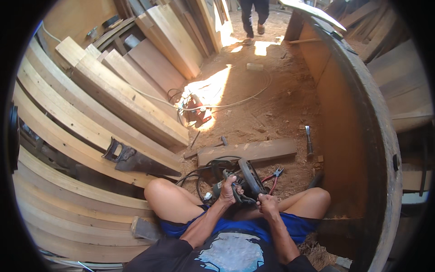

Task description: The person disassembles the housing of a circular saw, using a screwdriver to remove screws and pliers to disconnect internal wiring.

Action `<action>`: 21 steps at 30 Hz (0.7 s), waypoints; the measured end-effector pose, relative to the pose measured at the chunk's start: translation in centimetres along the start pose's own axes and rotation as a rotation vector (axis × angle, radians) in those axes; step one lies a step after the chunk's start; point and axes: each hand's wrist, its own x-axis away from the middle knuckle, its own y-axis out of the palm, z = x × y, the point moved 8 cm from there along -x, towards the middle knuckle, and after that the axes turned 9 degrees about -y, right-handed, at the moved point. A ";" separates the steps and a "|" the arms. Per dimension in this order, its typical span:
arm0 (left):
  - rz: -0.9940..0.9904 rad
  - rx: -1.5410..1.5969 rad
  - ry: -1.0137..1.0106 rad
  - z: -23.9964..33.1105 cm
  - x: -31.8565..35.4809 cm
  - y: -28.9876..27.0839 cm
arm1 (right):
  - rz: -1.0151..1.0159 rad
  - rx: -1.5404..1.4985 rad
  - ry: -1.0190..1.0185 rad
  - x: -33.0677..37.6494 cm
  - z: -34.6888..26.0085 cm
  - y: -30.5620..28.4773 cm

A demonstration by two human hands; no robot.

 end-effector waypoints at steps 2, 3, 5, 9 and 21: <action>0.021 -0.026 -0.005 -0.5 -0.2 -0.1 | -0.126 0.596 -0.248 -1.3 -1.6 -2.0; 0.032 -0.010 0.006 -0.3 -0.6 0.3 | -0.211 1.057 -0.497 -0.8 -5.1 -1.4; 0.059 -0.003 -0.006 -0.8 0.0 -1.0 | 0.007 1.356 -0.497 1.1 -13.5 1.8; 0.115 0.012 0.017 0.2 1.4 -0.2 | -0.393 1.258 -0.710 -1.7 -22.1 16.4; 0.041 0.007 -0.065 -1.1 0.7 -1.6 | -0.684 1.114 -0.829 -11.6 -16.3 28.6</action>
